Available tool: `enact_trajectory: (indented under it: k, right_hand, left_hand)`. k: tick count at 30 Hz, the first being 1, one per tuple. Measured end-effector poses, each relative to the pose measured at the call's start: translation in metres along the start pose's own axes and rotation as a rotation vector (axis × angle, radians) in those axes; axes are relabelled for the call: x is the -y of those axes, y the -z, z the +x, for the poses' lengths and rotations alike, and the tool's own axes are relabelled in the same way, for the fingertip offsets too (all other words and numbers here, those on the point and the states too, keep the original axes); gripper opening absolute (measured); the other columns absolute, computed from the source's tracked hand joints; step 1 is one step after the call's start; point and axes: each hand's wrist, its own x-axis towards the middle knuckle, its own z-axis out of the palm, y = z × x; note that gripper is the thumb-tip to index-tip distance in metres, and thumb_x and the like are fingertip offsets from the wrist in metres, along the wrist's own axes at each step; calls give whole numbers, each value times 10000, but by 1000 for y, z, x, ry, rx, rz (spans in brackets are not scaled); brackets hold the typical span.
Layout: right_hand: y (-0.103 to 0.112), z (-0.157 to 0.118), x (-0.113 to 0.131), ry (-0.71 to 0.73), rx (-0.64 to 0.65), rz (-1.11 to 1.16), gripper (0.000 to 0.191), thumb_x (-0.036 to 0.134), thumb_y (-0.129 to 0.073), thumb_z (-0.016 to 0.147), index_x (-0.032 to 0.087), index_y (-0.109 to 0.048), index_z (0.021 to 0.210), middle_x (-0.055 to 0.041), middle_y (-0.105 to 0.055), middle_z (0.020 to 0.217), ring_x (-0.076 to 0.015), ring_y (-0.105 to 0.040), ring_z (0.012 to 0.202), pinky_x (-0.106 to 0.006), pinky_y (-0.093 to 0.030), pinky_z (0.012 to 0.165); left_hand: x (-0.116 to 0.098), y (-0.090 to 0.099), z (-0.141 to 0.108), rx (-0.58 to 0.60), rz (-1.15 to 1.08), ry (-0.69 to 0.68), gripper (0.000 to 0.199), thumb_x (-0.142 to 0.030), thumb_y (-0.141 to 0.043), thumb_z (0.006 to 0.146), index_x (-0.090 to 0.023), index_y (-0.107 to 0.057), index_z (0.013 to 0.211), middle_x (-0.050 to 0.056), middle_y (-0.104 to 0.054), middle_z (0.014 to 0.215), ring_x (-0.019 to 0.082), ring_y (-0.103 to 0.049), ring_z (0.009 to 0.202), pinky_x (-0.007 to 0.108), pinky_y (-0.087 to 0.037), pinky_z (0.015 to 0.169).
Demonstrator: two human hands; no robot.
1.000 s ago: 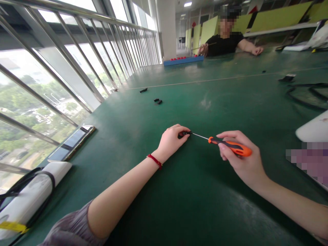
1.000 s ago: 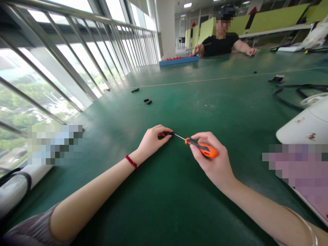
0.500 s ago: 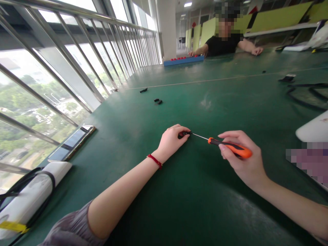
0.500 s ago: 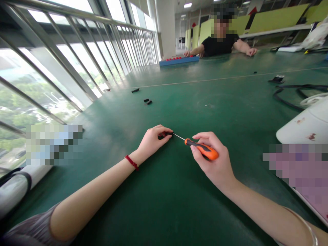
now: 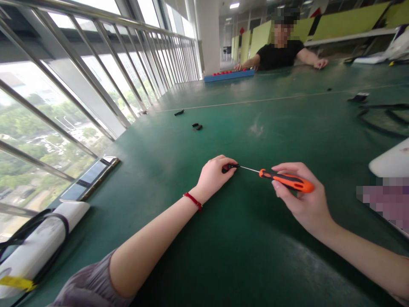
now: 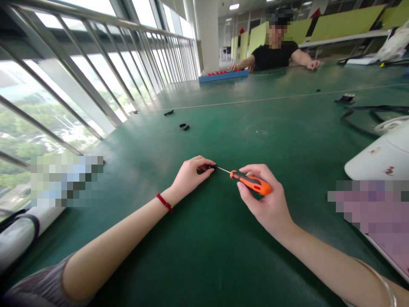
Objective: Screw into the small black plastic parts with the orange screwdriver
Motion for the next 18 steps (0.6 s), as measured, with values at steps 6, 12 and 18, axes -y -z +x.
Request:
enact_trajectory:
  k: [6, 12, 18]
  right_hand:
    - [1, 1, 1, -12, 101, 15, 197, 211, -593, 781, 226, -540, 970, 25, -571, 669, -121, -563, 554, -243, -469, 514]
    - [0, 0, -1, -9, 60, 9, 94, 240, -596, 797, 228, -568, 885, 12, -600, 697, -107, -549, 516, -246, -463, 502]
    - [0, 1, -1, -5, 41, 62, 245, 186, -606, 767, 229, -530, 996, 22, -555, 711, -124, -574, 596, -257, -490, 560]
  left_hand:
    - [0, 0, 0, 0, -5, 4, 182, -236, -557, 838, -202, -682, 966, 14, -650, 910, 125, -597, 779, 244, -510, 730]
    - [-1, 0, 0, 5, -5, 7, 183, -240, -555, 840, -202, -683, 964, 17, -652, 910, 128, -599, 780, 247, -511, 728]
    - [1, -1, 0, 1, -5, 0, 184, -240, -556, 841, -205, -681, 971, 13, -649, 913, 123, -596, 778, 244, -508, 727]
